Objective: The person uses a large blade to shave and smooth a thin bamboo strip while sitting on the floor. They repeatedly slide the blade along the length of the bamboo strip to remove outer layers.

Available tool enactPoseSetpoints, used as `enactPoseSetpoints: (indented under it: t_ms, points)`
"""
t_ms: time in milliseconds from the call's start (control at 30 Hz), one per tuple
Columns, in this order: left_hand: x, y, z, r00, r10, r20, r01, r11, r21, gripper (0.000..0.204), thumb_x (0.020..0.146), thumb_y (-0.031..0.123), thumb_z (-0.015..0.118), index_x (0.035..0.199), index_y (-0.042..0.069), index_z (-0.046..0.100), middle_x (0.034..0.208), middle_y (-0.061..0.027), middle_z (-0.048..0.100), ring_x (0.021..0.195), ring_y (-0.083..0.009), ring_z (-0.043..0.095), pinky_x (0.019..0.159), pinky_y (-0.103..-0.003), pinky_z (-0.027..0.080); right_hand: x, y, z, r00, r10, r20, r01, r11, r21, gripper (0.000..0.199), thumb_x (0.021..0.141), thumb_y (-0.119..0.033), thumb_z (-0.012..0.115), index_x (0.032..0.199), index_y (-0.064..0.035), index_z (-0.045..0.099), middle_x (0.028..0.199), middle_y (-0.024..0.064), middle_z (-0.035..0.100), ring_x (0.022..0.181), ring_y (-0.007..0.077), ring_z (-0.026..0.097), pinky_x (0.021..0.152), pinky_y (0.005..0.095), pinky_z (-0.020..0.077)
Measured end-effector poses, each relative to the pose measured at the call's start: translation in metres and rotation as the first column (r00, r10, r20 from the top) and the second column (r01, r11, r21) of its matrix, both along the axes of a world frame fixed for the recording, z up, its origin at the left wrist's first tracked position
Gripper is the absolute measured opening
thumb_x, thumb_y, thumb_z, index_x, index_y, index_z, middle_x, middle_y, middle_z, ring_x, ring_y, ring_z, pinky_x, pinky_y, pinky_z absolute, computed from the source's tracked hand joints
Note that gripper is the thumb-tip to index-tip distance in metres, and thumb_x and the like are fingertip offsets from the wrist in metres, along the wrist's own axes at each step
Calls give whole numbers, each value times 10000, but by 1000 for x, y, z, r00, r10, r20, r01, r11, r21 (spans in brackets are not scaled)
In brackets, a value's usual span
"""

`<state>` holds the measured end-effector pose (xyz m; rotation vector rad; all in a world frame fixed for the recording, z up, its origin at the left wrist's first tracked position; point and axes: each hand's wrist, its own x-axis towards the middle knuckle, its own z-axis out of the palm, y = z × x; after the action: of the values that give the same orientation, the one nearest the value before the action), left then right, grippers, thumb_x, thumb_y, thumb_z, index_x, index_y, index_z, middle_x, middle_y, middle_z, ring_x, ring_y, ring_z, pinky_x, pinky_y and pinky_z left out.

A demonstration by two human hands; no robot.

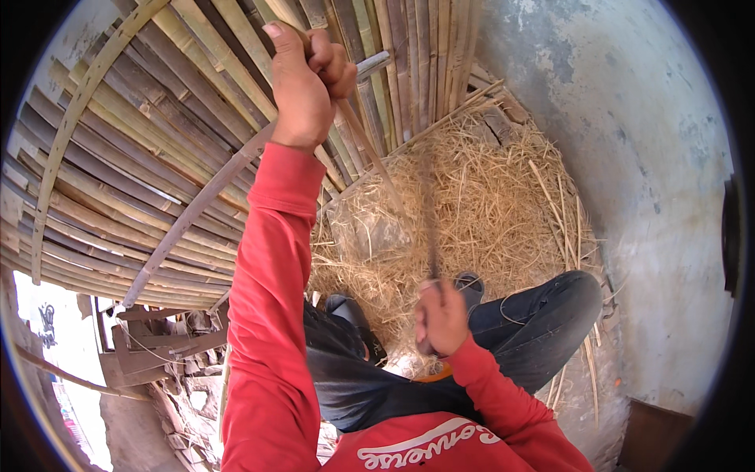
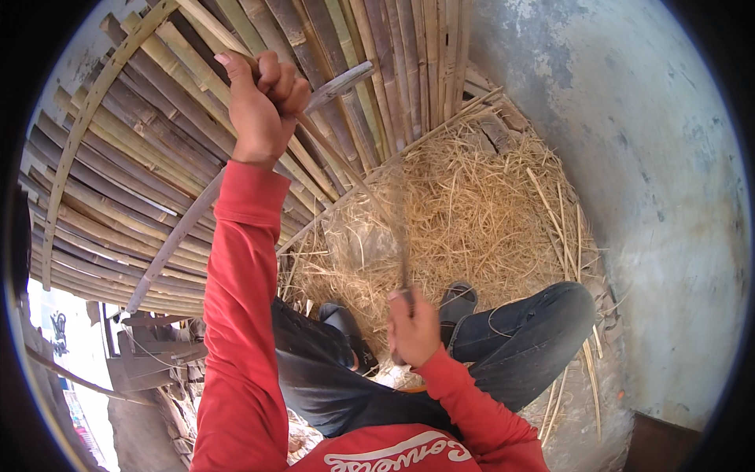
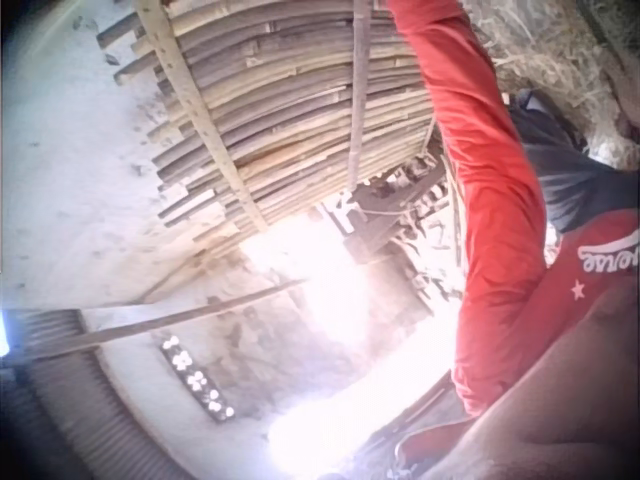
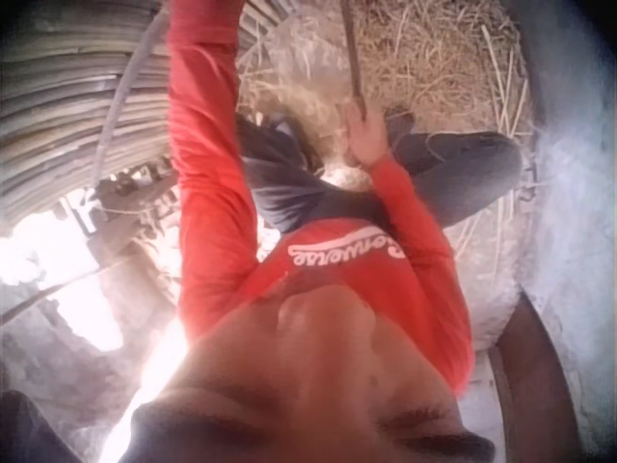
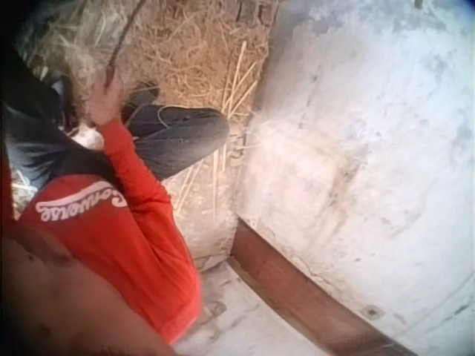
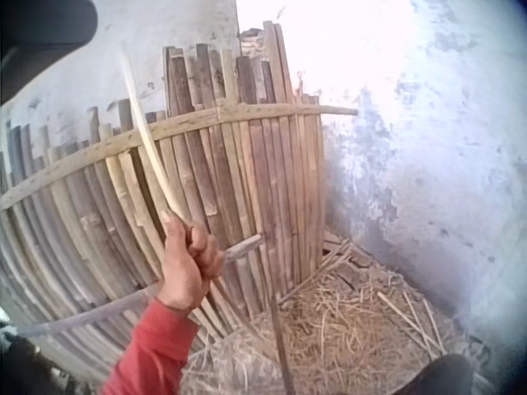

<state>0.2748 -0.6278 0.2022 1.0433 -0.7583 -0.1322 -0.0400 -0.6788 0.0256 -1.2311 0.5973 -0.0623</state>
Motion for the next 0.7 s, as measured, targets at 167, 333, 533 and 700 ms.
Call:
enactPoseSetpoints:
  t_ms: [167,333,533,700]
  points:
    - [-18,-17,-8,998,15,59,-22,993,117,716,1020,785,285,663,165,258,593,54,176,518,-100,113,477,-310,124,-24,24,-60,895,187,-405,12,898,440,307,1045,-399,616,961,-117,531,685,3,539,459,103,470,424,299,406]
    - [-12,-4,-5,997,-71,15,71,997,-5,724,1006,804,280,654,172,238,591,56,170,520,-105,107,479,-309,121,-11,2,-33,926,85,-368,149,813,563,245,1043,-336,619,977,-110,551,707,14,547,468,131,500,428,323,436]
    - [-16,2,1,983,-163,-83,162,987,-15,711,1010,801,289,660,184,238,588,62,159,517,-104,104,481,-313,123,-11,-8,38,998,-30,-48,40,974,223,190,1040,-212,627,1018,-46,538,704,21,560,451,112,509,424,286,430]
    - [-17,3,0,968,-228,-100,225,974,-38,696,1009,799,308,668,195,250,585,66,164,504,-101,102,471,-312,110,2,-21,104,950,-212,229,181,972,151,159,1076,-180,544,1090,-27,504,654,17,530,453,96,514,419,269,424]
